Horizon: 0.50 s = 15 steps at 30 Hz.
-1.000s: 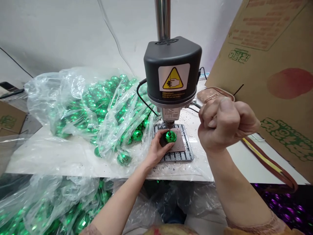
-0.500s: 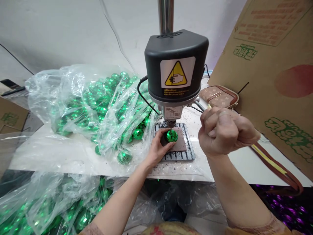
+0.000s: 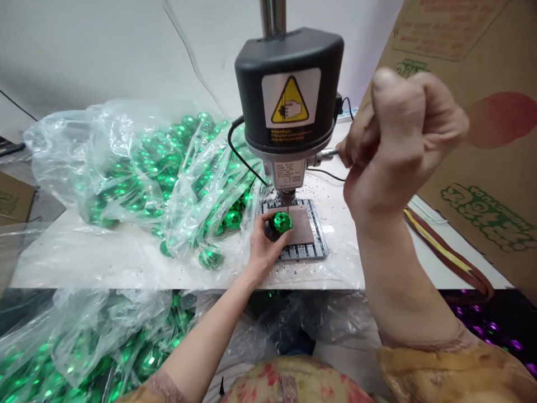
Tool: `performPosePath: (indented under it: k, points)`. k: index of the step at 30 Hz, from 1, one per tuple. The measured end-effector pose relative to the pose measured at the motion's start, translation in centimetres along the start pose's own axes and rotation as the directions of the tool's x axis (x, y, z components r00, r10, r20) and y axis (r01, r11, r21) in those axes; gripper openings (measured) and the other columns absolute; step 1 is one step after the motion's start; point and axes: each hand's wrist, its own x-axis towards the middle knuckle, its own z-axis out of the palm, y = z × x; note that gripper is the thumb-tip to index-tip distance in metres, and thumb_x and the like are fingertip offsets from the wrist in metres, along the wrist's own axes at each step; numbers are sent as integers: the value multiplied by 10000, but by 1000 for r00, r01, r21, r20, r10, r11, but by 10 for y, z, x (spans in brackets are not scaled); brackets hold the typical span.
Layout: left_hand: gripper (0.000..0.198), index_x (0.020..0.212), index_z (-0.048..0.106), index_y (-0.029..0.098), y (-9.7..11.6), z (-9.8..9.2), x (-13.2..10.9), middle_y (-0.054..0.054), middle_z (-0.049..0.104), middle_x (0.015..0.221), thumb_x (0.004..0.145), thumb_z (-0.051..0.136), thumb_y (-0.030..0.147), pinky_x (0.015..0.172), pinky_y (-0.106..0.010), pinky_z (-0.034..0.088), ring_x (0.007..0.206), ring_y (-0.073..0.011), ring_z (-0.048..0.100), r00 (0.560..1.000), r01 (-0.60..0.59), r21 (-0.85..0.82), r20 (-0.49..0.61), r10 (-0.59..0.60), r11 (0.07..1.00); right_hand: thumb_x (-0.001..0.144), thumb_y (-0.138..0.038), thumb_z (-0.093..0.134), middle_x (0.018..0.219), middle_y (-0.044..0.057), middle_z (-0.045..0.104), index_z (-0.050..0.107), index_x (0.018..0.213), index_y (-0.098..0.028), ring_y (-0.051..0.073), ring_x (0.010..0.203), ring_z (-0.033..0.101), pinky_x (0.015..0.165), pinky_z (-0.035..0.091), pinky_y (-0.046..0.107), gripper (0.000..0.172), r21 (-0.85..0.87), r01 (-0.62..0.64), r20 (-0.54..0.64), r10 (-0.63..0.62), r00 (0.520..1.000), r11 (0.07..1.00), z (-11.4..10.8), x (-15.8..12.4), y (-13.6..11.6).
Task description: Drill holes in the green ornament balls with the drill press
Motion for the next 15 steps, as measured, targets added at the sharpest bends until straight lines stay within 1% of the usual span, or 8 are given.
performPosePath:
  k: [2, 4, 5, 7, 9, 10, 13, 15]
  points:
    - [493, 1143, 598, 233, -5, -12, -28, -105, 665, 1162, 749, 833, 415, 1001, -462, 531, 1132, -280, 643, 994, -92, 105, -40, 97, 990, 888, -113, 568, 455, -81, 317, 351, 582, -264, 75, 398, 293, 428, 229, 282, 405, 25, 19, 17, -20, 1000, 1000, -1, 3, 1]
    - [462, 1073, 636, 256, -17, -28, -65, -125, 677, 1182, 713, 856, 446, 926, -468, 574, 1087, -292, 666, 972, -197, 135, 155, 176, 971, 899, -104, 547, 474, -80, 321, 341, 604, -267, 70, 409, 301, 454, 244, 274, 395, 15, 2, 32, -3, 999, 1000, -2, 1, 2]
    - [383, 1024, 662, 274, -25, -35, -85, -125, 690, 1178, 733, 838, 448, 854, -446, 596, 1012, -278, 688, 924, -252, 113, 324, 205, 961, 901, -102, 536, 477, -80, 323, 334, 612, -269, 69, 410, 299, 463, 247, 272, 391, 13, -2, 32, 2, 999, 1000, -2, 0, 2]
    - [182, 1023, 701, 312, -42, -46, -120, -125, 698, 1228, 856, 712, 384, 776, -419, 604, 885, -241, 705, 750, -311, 49, 626, 213, 949, 906, -115, 528, 480, -81, 322, 331, 622, -269, 67, 404, 297, 473, 249, 271, 378, 20, -11, 27, 10, 1000, 1000, -2, -2, 2]
    - [262, 1161, 692, 335, -58, -48, -144, -133, 659, 1334, 919, 601, 297, 832, -454, 598, 928, -256, 711, 610, -308, 118, 786, 101, 944, 910, -127, 526, 478, -85, 321, 330, 628, -266, 66, 396, 296, 472, 243, 267, 371, 29, -3, 22, 2, 1000, 1000, -1, -2, 2]
    - [341, 1250, 661, 332, -64, -47, -152, -144, 626, 1383, 925, 579, 271, 892, -495, 583, 1005, -288, 705, 593, -286, 214, 805, -3, 934, 910, -126, 528, 474, -88, 321, 329, 628, -266, 65, 392, 295, 467, 237, 266, 372, 33, 6, 22, -7, 1000, 999, -1, -2, 2]
    - [506, 1430, 542, 270, -76, -33, -163, -192, 528, 1476, 929, 590, 324, 1053, -599, 485, 1270, -395, 596, 659, -119, 513, 682, -319, 850, 906, -105, 531, 464, -95, 315, 330, 626, -271, 70, 378, 289, 444, 231, 270, 383, 39, 32, 28, -33, 999, 999, -1, 0, 5]
    - [671, 1482, 489, 224, -80, -21, -167, -218, 492, 1505, 875, 675, 438, 1110, -624, 429, 1378, -436, 502, 674, 26, 555, 604, -425, 831, 903, -95, 531, 455, -96, 315, 340, 622, -277, 77, 368, 283, 432, 221, 281, 386, 54, 50, 24, -51, 998, 997, -1, 0, 7]
